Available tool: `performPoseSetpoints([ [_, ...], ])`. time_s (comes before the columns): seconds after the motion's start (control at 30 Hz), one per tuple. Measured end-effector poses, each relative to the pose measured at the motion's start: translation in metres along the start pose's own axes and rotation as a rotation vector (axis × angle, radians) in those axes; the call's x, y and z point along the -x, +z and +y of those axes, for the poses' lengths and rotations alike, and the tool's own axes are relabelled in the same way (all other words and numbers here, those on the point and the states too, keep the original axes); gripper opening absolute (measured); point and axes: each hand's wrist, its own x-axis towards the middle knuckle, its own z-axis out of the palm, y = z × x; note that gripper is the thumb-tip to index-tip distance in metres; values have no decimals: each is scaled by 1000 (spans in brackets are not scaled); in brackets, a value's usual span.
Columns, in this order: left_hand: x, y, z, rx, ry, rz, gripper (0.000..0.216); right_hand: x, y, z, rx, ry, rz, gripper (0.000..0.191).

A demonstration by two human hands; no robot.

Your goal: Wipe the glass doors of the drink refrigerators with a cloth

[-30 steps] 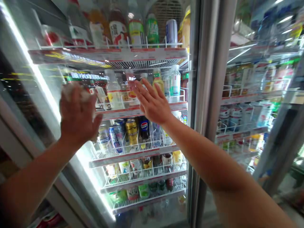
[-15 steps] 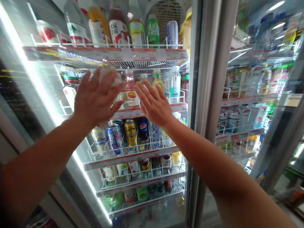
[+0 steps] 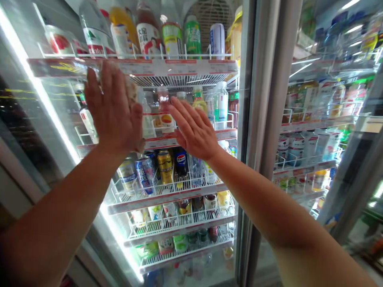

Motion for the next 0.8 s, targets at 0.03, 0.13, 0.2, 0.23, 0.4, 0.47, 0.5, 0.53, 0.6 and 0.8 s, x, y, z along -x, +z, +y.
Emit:
performPoseSetpoints([
  [0.03,2,4,5,27,34,-12,84,1,0,0,-2,-8,-4,70],
  [0.13,14,14,31,238,219,-111,88,2,0,3,-34,-86,-30,74],
  [0.2,21,15,45,389,237,-141,86,3,1,5,-44,-148,-44,76],
  [0.23,23,12,47,450,222,-130,83,3,2,5,-45,-164,-54,74],
  [0.4,30,-25,3,307,136,37,66,4,5,7,-48,-165,-68,53],
  [0.47,38,-40,-23,85,56,41,64,5,6,9,-50,-151,-30,44],
  [0.5,43,-46,-35,-15,3,29,65,5,7,11,-53,-143,-13,41],
  [0.53,49,-51,-45,-94,-47,16,67,5,7,12,-61,-134,-6,38],
  [0.6,60,-55,-58,-185,-149,-43,69,4,7,14,-95,-115,-26,36],
  [0.8,76,-51,-70,-99,-221,-78,71,13,4,-23,-159,4,-152,40],
])
